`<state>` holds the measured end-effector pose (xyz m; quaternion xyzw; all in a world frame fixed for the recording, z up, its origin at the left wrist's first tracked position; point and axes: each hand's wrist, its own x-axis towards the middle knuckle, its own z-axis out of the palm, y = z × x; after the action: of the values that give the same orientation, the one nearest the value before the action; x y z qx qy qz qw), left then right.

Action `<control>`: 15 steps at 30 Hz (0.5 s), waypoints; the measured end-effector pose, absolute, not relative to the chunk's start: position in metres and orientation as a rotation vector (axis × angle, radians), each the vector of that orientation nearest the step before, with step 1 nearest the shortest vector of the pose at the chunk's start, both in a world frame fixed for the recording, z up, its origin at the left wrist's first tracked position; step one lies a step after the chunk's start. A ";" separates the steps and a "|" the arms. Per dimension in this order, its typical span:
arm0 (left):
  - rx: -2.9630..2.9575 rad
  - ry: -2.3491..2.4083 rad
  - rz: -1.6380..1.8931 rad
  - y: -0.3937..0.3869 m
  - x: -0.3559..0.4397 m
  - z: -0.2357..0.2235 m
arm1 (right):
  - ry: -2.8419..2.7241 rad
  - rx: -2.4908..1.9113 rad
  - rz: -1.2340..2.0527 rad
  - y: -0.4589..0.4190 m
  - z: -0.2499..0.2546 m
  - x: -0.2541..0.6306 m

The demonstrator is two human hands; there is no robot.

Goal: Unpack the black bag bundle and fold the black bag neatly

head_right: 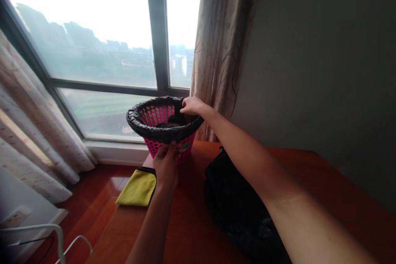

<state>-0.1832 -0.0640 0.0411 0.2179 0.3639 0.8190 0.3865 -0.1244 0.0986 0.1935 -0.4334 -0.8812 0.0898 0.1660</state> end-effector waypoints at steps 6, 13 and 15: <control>0.567 0.934 2.070 -0.067 -0.181 0.042 | -2.188 -1.085 0.198 0.070 0.181 -0.042; 0.718 1.143 2.026 -0.068 -0.173 0.027 | -1.848 -1.299 0.398 0.004 0.091 0.111; 0.868 1.248 1.915 -0.063 -0.170 0.018 | -1.714 -1.390 0.490 -0.018 0.058 0.160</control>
<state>-0.1698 -0.0634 0.0175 0.3338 0.4797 0.7361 0.3414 0.1598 -0.0177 0.0580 -0.5563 -0.6858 0.1959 0.4264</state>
